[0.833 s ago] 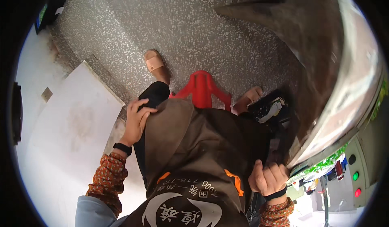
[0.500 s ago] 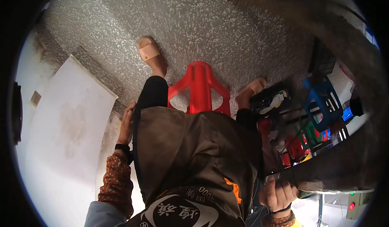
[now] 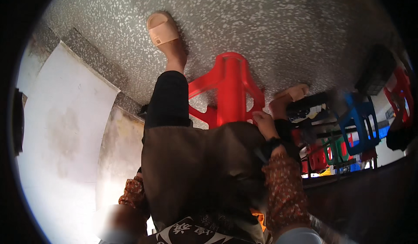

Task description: The person sits on the floor and assembles small green and white decorative items. They pick up a yellow plastic piece, apply glue from a bottle, and attach a green component with white eyes. The finished items are placed onto a tray.

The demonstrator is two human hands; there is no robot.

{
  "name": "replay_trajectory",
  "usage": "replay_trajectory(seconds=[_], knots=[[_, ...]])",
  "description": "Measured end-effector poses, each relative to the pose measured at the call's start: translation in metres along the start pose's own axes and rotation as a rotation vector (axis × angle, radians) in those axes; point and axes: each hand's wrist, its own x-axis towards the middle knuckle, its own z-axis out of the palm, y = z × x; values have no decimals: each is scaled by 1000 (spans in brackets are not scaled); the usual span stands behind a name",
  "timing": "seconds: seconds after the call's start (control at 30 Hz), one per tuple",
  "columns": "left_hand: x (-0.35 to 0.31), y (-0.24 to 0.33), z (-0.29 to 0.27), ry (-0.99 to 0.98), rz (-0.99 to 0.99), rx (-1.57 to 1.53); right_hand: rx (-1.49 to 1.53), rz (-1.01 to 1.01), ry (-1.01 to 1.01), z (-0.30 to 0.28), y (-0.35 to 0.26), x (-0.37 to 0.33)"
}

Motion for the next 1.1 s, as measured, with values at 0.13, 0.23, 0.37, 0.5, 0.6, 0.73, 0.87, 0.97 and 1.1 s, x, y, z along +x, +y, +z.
replay_trajectory(seconds=[0.13, 0.23, 0.37, 0.5, 0.6, 0.73, 0.87, 0.97, 1.1], knots=[[124, 23, 58, 212, 178, -185, 121, 257, -196, 49, 73, 78], [209, 27, 96, 350, 313, -337, 172, 300, 42, 75, 110, 120], [246, 24, 104, 355, 286, -646, 76, 248, 477, 61, 116, 167], [266, -14, 98, 375, 259, -692, 55, 190, 647, 33, 127, 201], [292, -33, 100, 339, 421, -565, 115, 190, 562, 36, 141, 222], [260, 5, 101, 382, 305, -720, 197, 153, 351, 61, 138, 240], [240, 3, 77, 328, 322, -544, 214, 97, 164, 70, 132, 211], [87, -35, -18, 60, -33, -161, 195, 57, 24, 78, 132, 164], [-70, -55, -136, -24, -246, -1, -87, -29, -180, 49, 48, 118]])
